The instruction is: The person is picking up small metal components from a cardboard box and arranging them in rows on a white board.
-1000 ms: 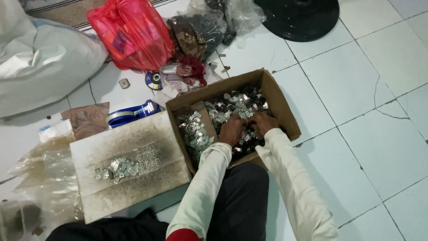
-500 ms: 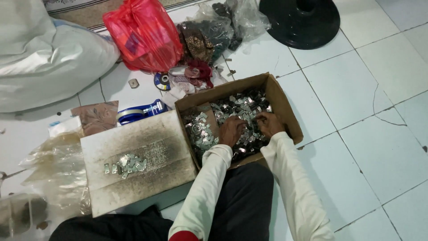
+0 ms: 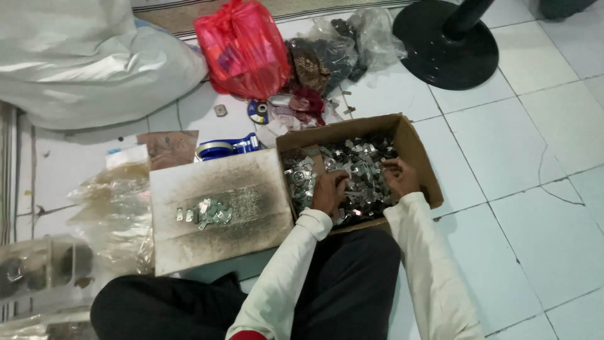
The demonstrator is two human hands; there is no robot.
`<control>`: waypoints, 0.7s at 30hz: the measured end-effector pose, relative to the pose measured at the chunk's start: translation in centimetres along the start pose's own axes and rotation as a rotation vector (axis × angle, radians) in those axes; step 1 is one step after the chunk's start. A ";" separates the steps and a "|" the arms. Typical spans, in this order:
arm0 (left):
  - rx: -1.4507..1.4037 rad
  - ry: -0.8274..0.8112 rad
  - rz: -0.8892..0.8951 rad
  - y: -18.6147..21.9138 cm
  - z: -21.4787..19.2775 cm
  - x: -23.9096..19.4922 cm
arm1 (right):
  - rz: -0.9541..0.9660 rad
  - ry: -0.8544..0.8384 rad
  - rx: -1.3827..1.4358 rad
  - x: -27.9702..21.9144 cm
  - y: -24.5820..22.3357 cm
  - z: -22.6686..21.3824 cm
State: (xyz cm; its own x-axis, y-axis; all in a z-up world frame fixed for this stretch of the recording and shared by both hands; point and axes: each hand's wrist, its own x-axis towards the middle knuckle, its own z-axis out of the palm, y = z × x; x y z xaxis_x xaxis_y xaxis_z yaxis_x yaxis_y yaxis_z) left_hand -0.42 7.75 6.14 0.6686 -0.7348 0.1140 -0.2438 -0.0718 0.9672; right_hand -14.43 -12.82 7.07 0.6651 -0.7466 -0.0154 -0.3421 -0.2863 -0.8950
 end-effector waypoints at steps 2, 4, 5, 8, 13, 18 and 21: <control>-0.043 0.064 -0.010 2.6 -3.1 -1.4 | 0.000 0.015 0.074 -0.7 -1.2 1.2; -0.087 0.127 -0.015 4.2 -6.7 -3.1 | 0.000 0.031 0.150 -1.5 -3.3 2.6; -0.044 0.159 -0.032 4.5 -8.8 -4.0 | -0.018 -0.008 0.140 -1.8 -4.8 3.6; 0.125 0.240 -0.034 3.0 -15.4 -7.0 | -0.057 -0.110 0.131 -4.6 -10.6 7.6; 0.404 0.308 -0.069 -0.2 -26.0 -12.2 | -0.146 -0.305 0.075 -9.6 -16.5 17.4; 0.535 0.354 -0.100 1.6 -30.4 -15.0 | -0.290 -0.384 0.106 -13.2 -17.1 28.0; 0.578 0.368 -0.089 -2.0 -31.3 -14.9 | -0.231 -0.470 0.121 -15.4 -19.8 29.5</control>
